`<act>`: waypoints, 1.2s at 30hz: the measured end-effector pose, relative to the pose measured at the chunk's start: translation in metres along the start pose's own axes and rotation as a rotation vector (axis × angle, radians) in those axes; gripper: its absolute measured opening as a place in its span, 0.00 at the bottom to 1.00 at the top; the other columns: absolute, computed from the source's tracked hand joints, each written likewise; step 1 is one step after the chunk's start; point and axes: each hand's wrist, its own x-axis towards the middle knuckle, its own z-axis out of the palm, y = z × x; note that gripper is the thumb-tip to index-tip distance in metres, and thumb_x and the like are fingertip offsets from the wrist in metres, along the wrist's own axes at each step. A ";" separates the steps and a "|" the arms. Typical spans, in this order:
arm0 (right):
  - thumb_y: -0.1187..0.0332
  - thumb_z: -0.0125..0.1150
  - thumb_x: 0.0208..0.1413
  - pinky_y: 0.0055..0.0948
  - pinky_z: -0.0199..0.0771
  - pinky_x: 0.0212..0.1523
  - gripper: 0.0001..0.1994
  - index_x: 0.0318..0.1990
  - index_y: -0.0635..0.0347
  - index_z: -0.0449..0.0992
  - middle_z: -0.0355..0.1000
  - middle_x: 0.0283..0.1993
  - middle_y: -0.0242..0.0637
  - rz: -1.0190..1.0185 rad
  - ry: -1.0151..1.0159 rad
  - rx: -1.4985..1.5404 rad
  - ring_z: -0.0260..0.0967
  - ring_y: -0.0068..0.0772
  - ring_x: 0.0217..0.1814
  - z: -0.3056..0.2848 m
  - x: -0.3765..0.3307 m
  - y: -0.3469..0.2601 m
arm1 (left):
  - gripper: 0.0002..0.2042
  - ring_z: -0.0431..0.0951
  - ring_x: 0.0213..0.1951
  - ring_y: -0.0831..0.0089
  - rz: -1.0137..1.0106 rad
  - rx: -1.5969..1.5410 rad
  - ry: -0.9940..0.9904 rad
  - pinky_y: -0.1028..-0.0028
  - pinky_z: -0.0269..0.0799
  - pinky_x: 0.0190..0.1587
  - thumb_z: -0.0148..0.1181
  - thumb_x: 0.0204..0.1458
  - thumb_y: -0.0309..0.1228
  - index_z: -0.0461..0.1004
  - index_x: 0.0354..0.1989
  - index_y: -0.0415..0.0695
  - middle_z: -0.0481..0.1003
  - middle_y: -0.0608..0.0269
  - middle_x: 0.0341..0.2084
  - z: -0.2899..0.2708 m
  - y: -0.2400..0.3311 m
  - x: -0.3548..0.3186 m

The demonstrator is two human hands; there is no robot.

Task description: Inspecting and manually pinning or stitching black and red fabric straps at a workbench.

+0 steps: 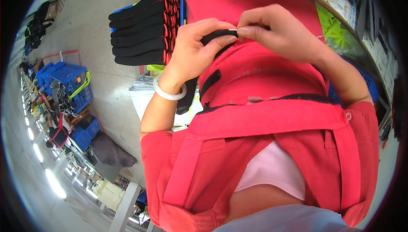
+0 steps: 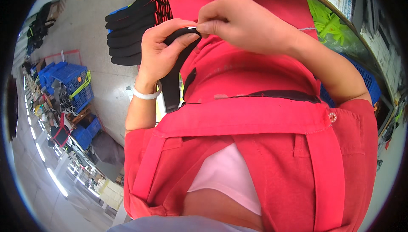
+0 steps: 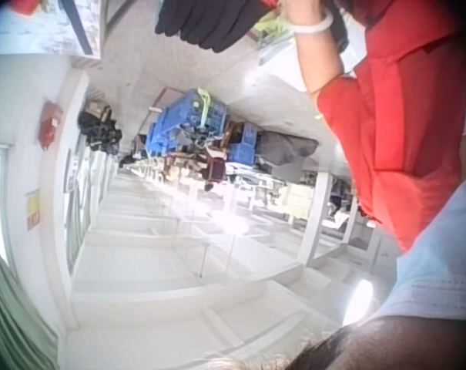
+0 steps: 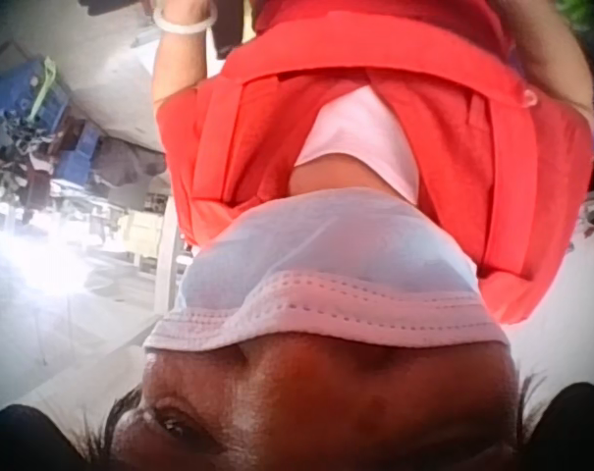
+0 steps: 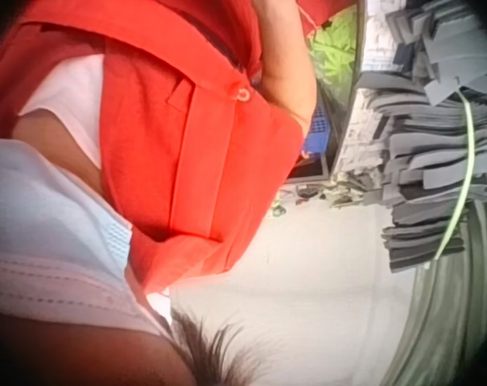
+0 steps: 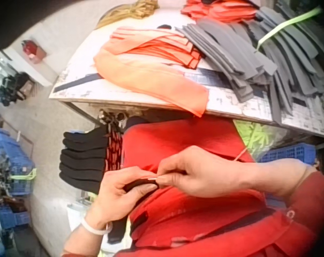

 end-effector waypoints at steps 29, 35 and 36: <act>0.72 0.56 0.58 0.25 0.66 0.30 0.07 0.37 0.68 0.74 0.68 0.23 0.40 0.101 0.148 0.059 0.60 0.23 0.25 0.008 -0.001 0.004 | 0.09 0.78 0.29 0.79 -0.274 -0.455 -0.185 0.81 0.73 0.35 0.63 0.50 0.27 0.78 0.38 0.37 0.78 0.65 0.27 -0.033 -0.032 0.023; 0.73 0.55 0.59 0.22 0.64 0.30 0.06 0.39 0.68 0.74 0.66 0.24 0.34 0.108 0.133 0.022 0.59 0.20 0.26 0.010 -0.004 0.008 | 0.08 0.77 0.31 0.80 -0.253 -0.416 -0.188 0.81 0.72 0.37 0.62 0.50 0.25 0.78 0.38 0.37 0.78 0.66 0.27 -0.032 -0.031 0.021; 0.73 0.54 0.61 0.19 0.61 0.29 0.06 0.40 0.68 0.74 0.63 0.24 0.27 0.077 0.131 0.006 0.57 0.15 0.27 0.012 -0.005 0.010 | 0.08 0.77 0.32 0.80 -0.215 -0.375 -0.171 0.81 0.72 0.38 0.63 0.50 0.25 0.78 0.38 0.37 0.78 0.66 0.27 -0.030 -0.032 0.021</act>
